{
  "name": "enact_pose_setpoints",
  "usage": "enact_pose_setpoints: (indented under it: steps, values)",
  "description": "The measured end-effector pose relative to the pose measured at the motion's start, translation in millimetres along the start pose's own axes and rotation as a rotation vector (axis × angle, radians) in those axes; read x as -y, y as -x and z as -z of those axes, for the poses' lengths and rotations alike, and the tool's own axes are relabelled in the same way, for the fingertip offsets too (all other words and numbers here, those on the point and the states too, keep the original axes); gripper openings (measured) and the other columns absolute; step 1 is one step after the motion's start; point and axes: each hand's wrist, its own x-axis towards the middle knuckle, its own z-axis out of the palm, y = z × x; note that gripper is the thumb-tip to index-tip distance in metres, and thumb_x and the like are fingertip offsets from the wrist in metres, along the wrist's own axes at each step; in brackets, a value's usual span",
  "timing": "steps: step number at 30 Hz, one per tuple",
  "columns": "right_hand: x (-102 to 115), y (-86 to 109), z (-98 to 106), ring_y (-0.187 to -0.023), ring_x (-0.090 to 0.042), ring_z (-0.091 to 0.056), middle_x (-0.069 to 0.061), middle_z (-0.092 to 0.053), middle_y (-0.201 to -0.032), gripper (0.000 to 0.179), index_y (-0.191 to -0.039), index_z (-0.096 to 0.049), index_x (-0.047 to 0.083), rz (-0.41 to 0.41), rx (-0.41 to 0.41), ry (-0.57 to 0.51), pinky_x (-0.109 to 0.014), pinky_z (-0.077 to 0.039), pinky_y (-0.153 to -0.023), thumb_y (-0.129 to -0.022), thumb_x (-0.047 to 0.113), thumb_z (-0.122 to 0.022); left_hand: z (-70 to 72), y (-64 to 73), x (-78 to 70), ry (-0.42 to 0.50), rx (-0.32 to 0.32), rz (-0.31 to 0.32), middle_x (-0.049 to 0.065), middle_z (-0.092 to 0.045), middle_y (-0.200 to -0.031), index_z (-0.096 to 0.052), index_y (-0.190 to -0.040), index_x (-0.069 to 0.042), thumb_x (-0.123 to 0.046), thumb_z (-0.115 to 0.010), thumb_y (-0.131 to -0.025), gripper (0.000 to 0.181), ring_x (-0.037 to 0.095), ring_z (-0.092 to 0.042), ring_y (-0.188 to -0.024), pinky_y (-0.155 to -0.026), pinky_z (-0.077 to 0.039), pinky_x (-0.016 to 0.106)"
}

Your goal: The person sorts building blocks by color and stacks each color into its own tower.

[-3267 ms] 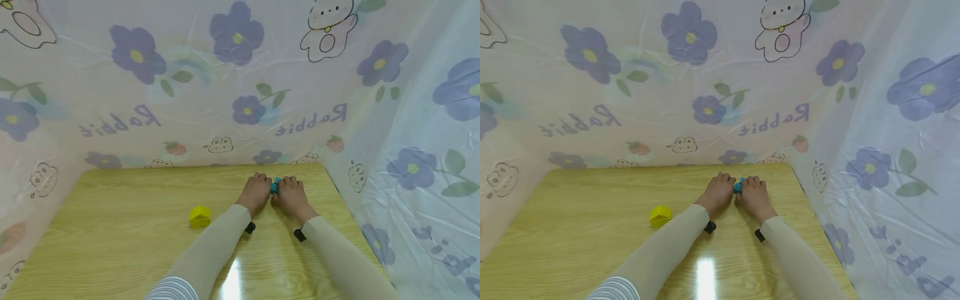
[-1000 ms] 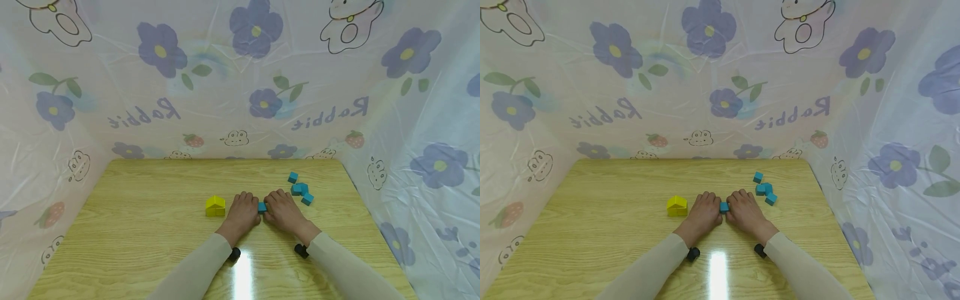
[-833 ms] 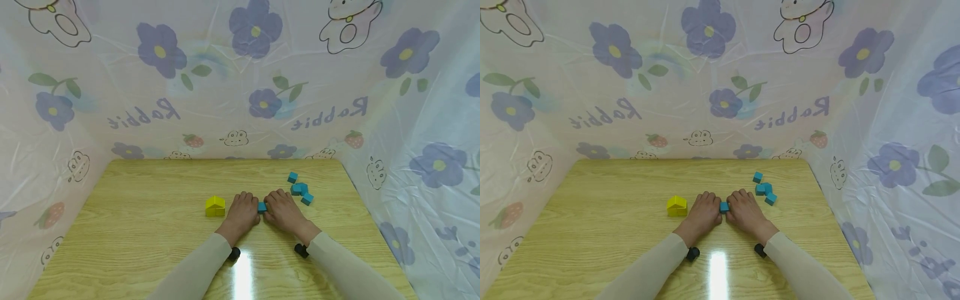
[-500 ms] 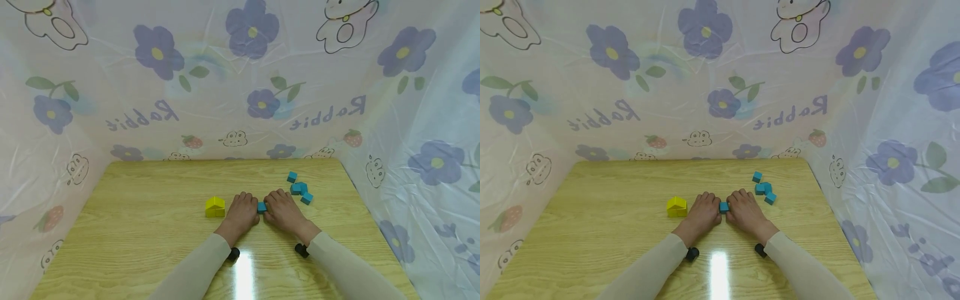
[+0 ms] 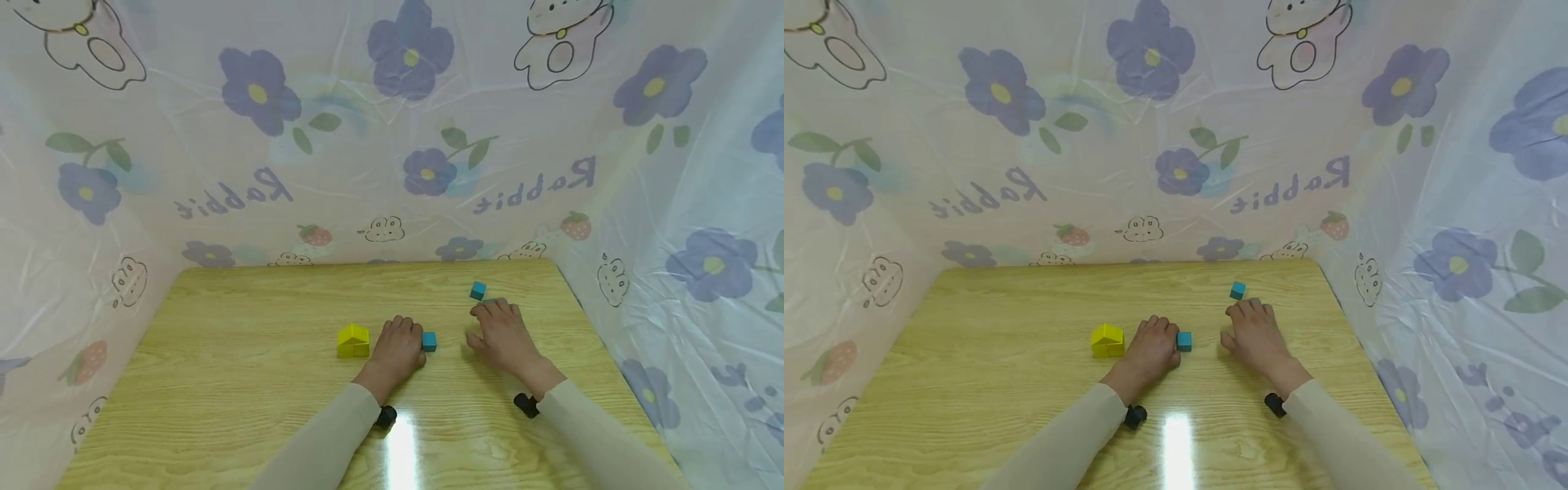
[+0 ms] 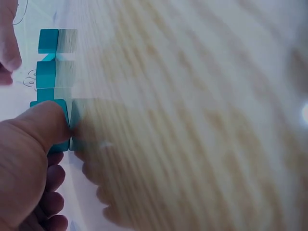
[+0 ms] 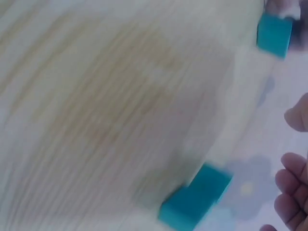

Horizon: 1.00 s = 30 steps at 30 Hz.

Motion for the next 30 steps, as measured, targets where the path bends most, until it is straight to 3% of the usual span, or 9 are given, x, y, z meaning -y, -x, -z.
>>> enact_pose_setpoints:
  steps: [5,11,24,30]
  values:
    - [-29.6,13.6,9.4,-0.096,-0.04,-0.054,-0.018,-0.065,-0.105,0.04,-0.111,-0.065,-0.001,-0.018,-0.066,0.088,-0.058,-0.044,-0.083,-0.086,0.026,-0.082,-2.1,-1.0,-1.1,0.019,0.006,0.009,0.002,-0.059,-0.102,-0.064,-0.111,-0.01,-0.031,-0.067,-0.098,0.025,0.02,-0.045,-0.093,-0.087,-0.043,0.035]
    - [-49.9,27.0,13.6,-0.099,-0.042,-0.054,-0.019,-0.064,-0.106,0.046,-0.112,-0.066,-0.002,-0.08,-0.01,0.129,-0.059,-0.043,-0.082,-0.086,0.032,-0.084,-2.8,-1.5,-1.1,0.004,-0.004,0.01,0.003,-0.061,-0.105,-0.064,-0.113,-0.01,-0.033,-0.065,-0.099,0.026,0.021,-0.047,-0.095,-0.089,-0.044,0.036]
    - [-63.1,34.7,0.3,-0.103,-0.043,-0.054,-0.019,-0.065,-0.108,0.046,-0.114,-0.066,-0.002,-0.15,0.084,0.127,-0.06,-0.04,-0.086,-0.09,0.036,-0.079,-1.8,-0.6,0.9,0.017,-0.025,0.005,0.002,-0.06,-0.102,-0.063,-0.108,-0.011,-0.03,-0.066,-0.096,0.023,0.02,-0.046,-0.093,-0.089,-0.044,0.036]
    - [-62.6,34.1,-1.6,-0.099,-0.04,-0.054,-0.017,-0.066,-0.105,0.037,-0.109,-0.067,0.001,-0.168,0.11,0.101,-0.059,-0.04,-0.086,-0.091,0.032,-0.078,-1.7,-0.3,1.4,0.009,-0.032,0.001,0.002,-0.061,-0.101,-0.064,-0.107,-0.011,-0.03,-0.065,-0.096,0.021,0.02,-0.046,-0.092,-0.088,-0.045,0.035]
